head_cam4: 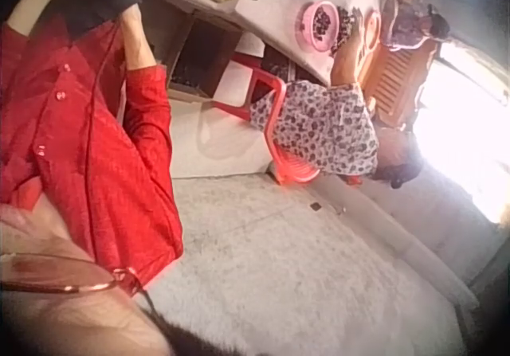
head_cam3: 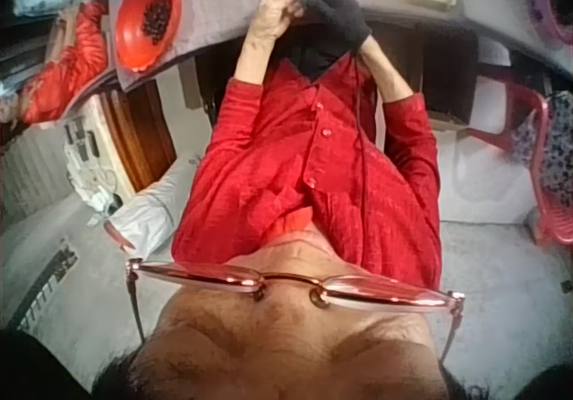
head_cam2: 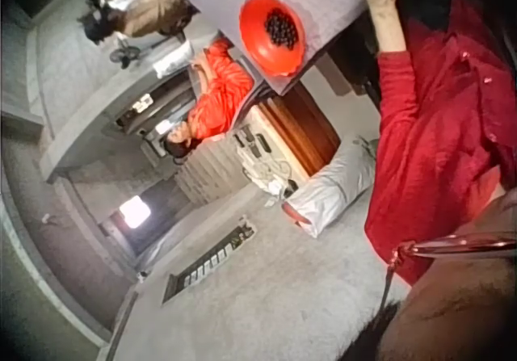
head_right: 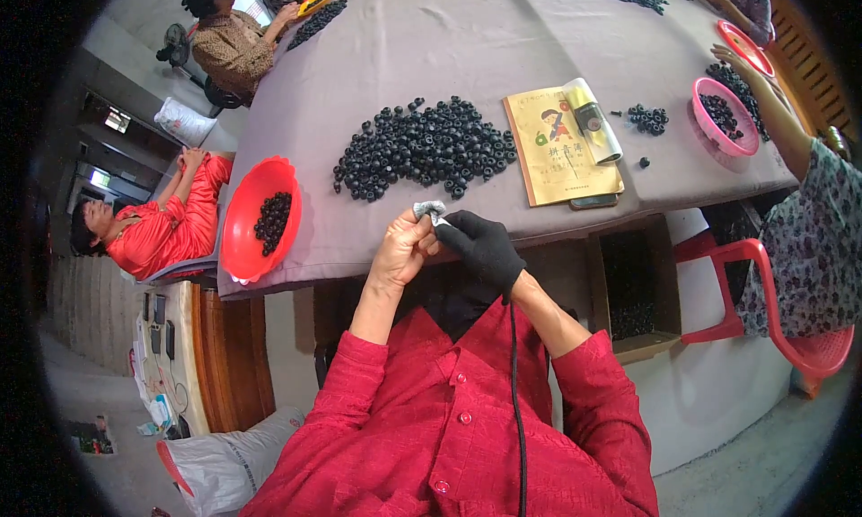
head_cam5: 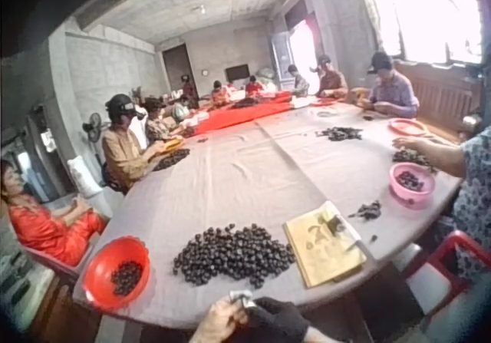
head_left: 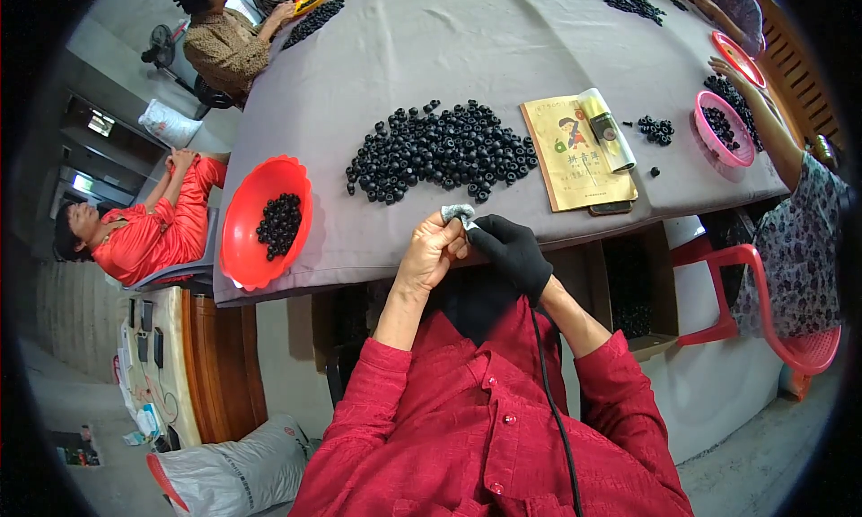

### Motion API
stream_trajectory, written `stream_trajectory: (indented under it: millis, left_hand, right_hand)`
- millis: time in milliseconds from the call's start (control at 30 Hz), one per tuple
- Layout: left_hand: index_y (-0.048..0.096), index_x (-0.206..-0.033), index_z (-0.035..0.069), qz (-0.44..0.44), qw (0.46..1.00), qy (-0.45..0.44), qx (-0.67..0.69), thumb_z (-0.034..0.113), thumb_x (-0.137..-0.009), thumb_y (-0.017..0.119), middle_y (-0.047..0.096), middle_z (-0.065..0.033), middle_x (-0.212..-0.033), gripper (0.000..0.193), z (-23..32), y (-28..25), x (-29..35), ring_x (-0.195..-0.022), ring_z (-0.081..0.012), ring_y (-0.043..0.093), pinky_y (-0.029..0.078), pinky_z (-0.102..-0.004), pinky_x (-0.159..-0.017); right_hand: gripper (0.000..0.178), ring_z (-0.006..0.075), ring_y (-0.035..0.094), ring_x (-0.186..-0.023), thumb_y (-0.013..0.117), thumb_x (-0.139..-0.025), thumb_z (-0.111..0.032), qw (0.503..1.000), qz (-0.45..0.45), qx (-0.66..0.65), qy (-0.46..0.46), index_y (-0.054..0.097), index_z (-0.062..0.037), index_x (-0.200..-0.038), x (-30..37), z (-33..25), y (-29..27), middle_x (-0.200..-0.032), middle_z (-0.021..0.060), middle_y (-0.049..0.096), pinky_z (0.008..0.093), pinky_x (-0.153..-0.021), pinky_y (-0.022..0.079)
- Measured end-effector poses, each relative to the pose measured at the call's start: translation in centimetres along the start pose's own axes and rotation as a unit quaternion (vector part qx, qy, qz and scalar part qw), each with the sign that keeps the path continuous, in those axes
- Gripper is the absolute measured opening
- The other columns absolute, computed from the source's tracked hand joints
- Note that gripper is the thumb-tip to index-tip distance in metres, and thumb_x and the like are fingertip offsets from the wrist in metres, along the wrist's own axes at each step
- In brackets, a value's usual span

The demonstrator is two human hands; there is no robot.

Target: The person assembles small black plastic or rubber components by hand at a communal workshop table, using an assembly tool.

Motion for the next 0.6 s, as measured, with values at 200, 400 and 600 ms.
stream_trajectory:
  millis: [200, 400, 600]
  left_hand:
    - [0.058, -0.098, 0.003, -0.005, 1.000, -0.006, 0.000, 0.013, -0.088, 0.053, 0.050, 0.0030, -0.068, 0.015, -0.12, 0.12, -0.04, -0.051, -0.0047, 0.037, 0.037, -0.0219, -0.052]
    - [0.058, -0.097, 0.004, -0.014, 1.000, 0.002, -0.008, 0.013, -0.088, 0.052, 0.050, 0.0037, -0.067, 0.014, 0.06, 0.36, 0.06, -0.050, -0.0044, 0.035, 0.036, -0.0209, -0.051]
    - [0.059, -0.096, 0.005, -0.006, 0.999, 0.009, -0.032, 0.013, -0.088, 0.053, 0.052, 0.0037, -0.069, 0.013, 0.07, 0.45, -0.04, -0.050, -0.0040, 0.035, 0.036, -0.0207, -0.051]
  right_hand:
    - [0.028, 0.0115, 0.057, -0.080, 0.056, -0.085, -0.027, 1.000, -0.005, -0.020, 0.009, 0.058, -0.0030, -0.099, 0.02, 0.06, 0.11, -0.085, 0.0096, 0.063, 0.0277, -0.072, 0.045]
    - [0.024, 0.0079, 0.051, -0.077, 0.055, -0.086, -0.022, 1.000, -0.017, 0.016, 0.013, 0.058, -0.0003, -0.096, -0.14, -0.10, 0.27, -0.083, 0.0042, 0.060, 0.0242, -0.070, 0.043]
    - [0.023, 0.0083, 0.051, -0.076, 0.054, -0.086, -0.022, 0.999, -0.023, 0.003, 0.024, 0.057, -0.0001, -0.094, -0.23, 0.04, 0.43, -0.081, 0.0044, 0.060, 0.0245, -0.069, 0.043]
Point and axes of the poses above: each hand's wrist, its own x-axis away from the middle knuckle, its own y-axis out of the palm, z = x × y, the point moved 9 cm from there along -x, towards the middle knuckle
